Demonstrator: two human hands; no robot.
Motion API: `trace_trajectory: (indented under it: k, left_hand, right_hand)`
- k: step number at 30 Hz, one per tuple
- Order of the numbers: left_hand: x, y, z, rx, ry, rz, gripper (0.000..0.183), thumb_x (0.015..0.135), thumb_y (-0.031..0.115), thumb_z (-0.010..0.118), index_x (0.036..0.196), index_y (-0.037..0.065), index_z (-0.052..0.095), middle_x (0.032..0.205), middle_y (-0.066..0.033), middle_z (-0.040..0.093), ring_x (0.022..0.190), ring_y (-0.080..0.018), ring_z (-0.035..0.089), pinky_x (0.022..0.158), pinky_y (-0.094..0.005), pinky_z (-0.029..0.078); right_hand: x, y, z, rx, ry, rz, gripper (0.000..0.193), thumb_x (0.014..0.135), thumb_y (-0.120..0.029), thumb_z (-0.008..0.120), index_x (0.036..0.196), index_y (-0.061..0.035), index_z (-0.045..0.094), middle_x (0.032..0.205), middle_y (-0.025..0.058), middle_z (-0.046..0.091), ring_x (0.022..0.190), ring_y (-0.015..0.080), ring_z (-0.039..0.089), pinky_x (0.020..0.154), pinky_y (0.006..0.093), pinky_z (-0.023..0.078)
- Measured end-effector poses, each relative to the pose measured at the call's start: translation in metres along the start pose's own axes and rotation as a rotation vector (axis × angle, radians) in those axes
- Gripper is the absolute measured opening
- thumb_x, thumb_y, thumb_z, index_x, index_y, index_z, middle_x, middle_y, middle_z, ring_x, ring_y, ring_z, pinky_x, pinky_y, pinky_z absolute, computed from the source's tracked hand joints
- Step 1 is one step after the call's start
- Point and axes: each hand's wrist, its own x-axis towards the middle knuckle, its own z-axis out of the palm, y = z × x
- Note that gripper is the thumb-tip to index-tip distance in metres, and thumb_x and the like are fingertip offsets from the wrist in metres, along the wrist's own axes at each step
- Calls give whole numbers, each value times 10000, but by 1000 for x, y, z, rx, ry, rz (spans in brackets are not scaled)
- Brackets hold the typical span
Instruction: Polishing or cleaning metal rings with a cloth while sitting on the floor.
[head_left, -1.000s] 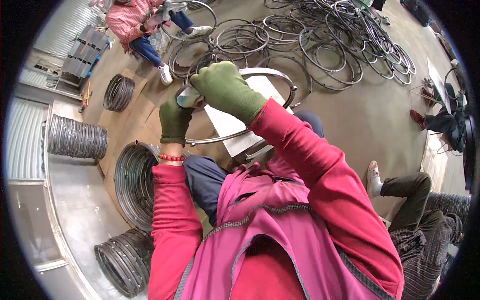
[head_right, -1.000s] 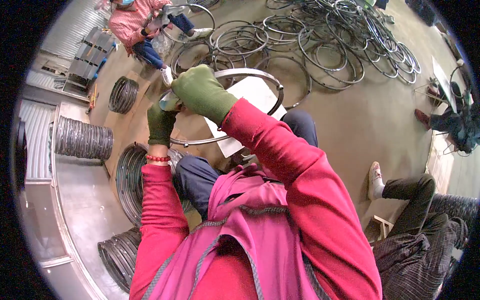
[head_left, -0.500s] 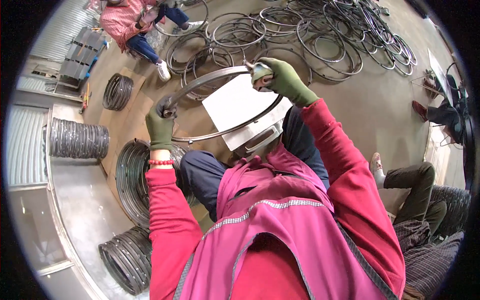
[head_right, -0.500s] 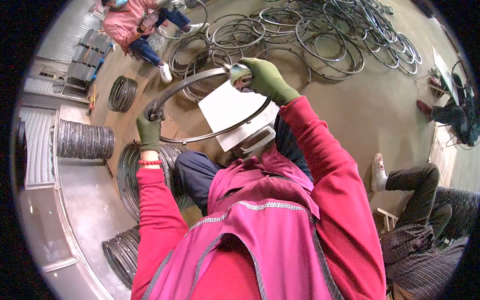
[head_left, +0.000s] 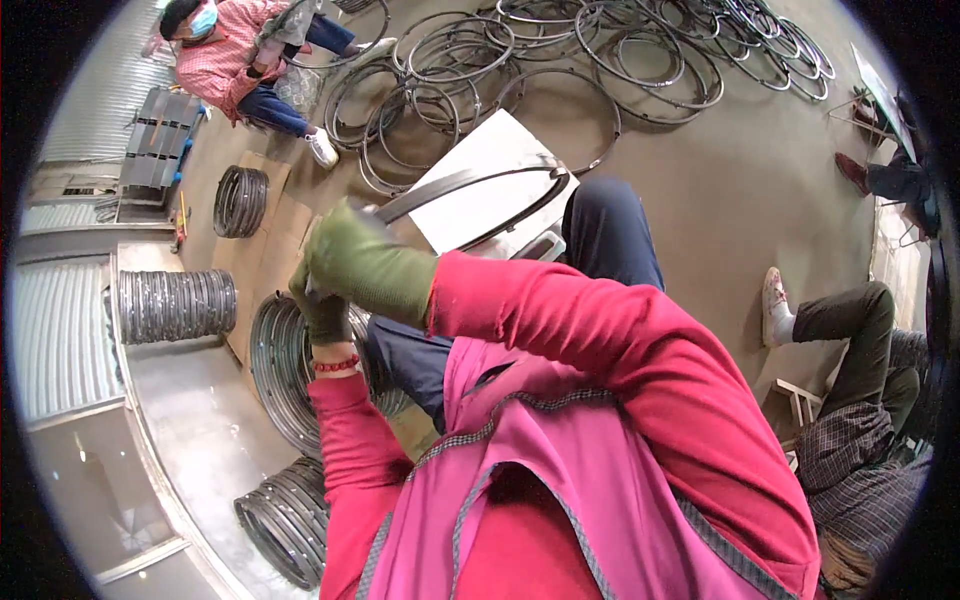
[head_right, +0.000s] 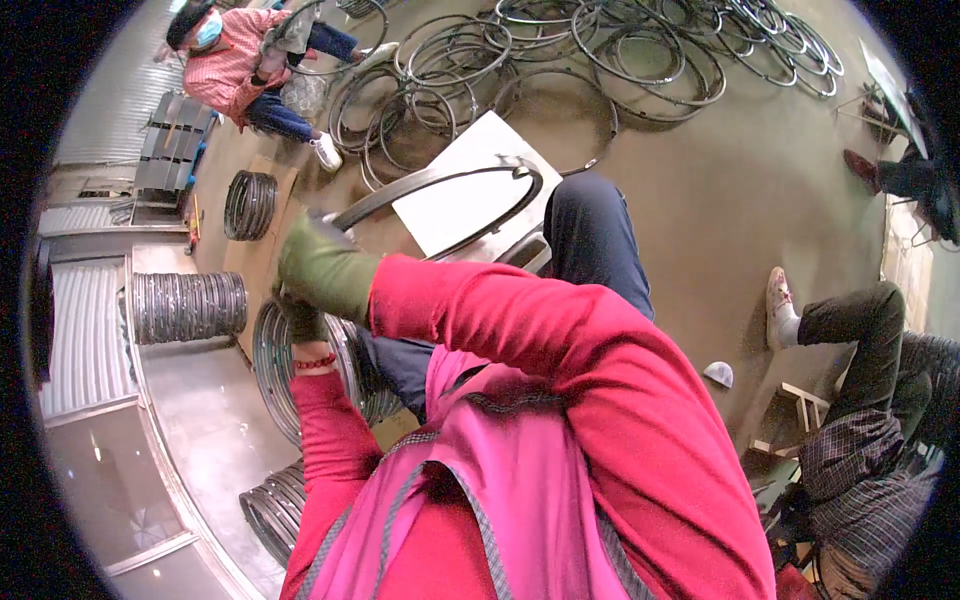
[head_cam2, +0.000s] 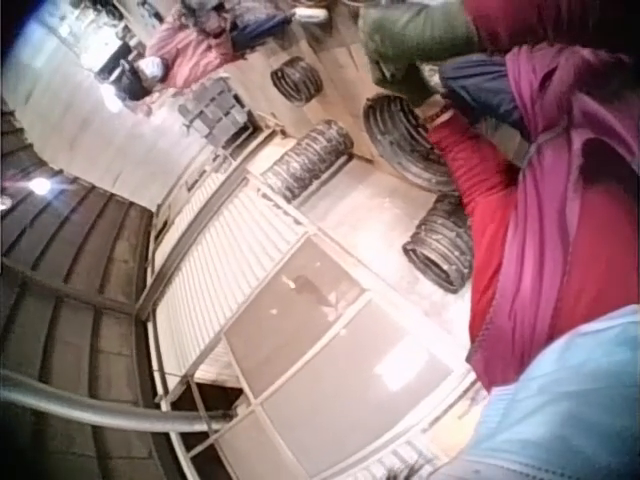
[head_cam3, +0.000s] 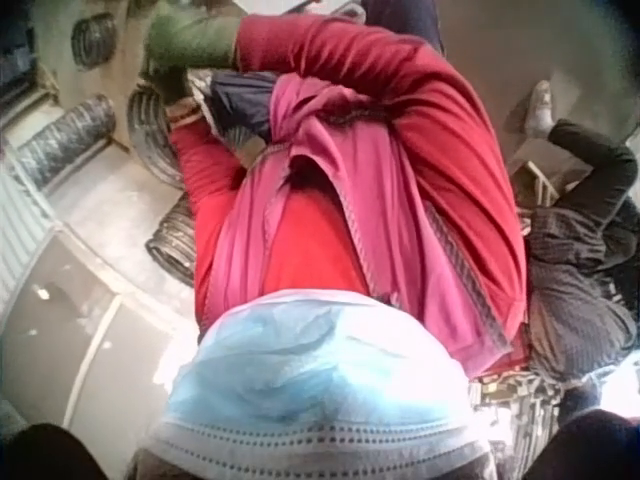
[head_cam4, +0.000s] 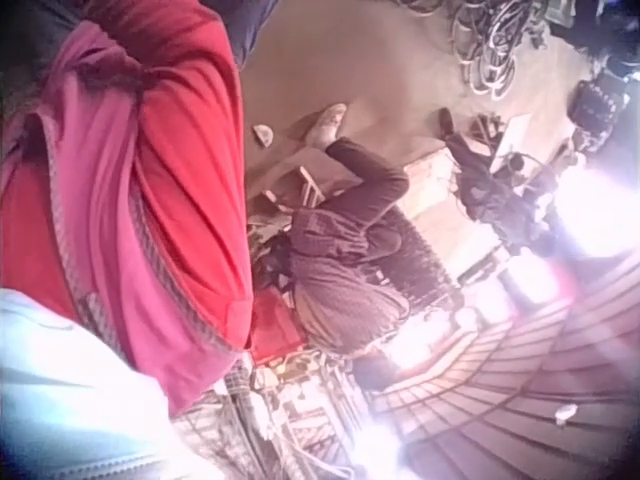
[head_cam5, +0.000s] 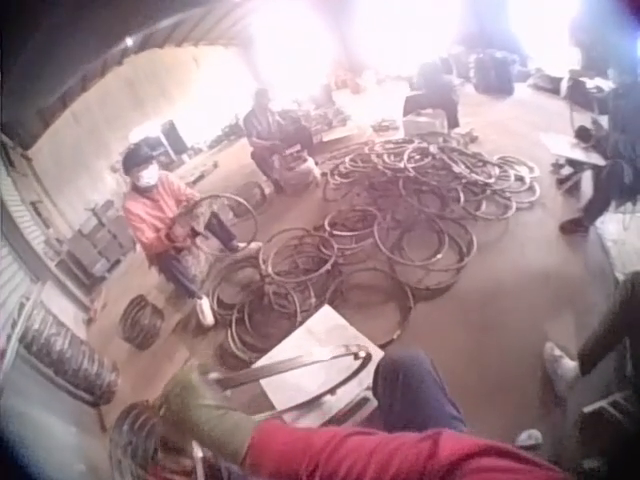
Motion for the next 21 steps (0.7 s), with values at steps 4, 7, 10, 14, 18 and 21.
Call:
trace_trajectory:
  k: [4,7,10,14,18,21]
  left_hand:
    - [-57,-113,-113,-383,45,-194,209,848,60,542,1045,-7,566,962,-78,621,811,-147,580,717,-309,489]
    - [-69,-133,-147,271,-113,-112,226,885,108,490,1073,1,556,977,-85,613,828,-167,582,728,-319,494]
    - [-60,-110,-91,27,-86,-146,245,874,131,515,1083,9,557,975,-83,617,829,-179,589,723,-323,495]
    - [-51,-69,-81,-240,62,-187,276,860,163,548,1095,19,558,973,-81,623,830,-195,598,716,-328,496]
    - [-1,-17,-26,357,-84,176,391,752,218,665,1082,25,583,968,-133,630,847,-236,616,696,-330,490]
    - [27,-3,-1,770,-150,408,475,679,254,742,1073,29,600,966,-167,634,858,-263,629,682,-332,486]
  right_hand:
    - [3,-48,12,-46,82,-8,115,673,-228,611,705,-144,684,670,38,635,599,228,599,558,405,428]
    - [5,-74,17,-167,29,57,119,671,-231,604,700,-144,680,655,43,623,584,255,587,572,427,437]
    - [13,-67,53,-43,104,285,145,657,-263,594,672,-143,672,662,60,624,605,271,585,583,416,447]
    - [7,-46,15,20,32,-38,147,666,-286,579,673,-167,664,679,66,628,601,249,572,608,400,456]
    - [-1,19,-2,-142,207,-91,102,684,-261,619,730,-184,667,730,27,656,637,193,628,580,334,472]
    - [-8,49,-39,-12,109,-21,118,689,-238,643,779,-163,665,737,29,658,720,207,657,588,329,497]
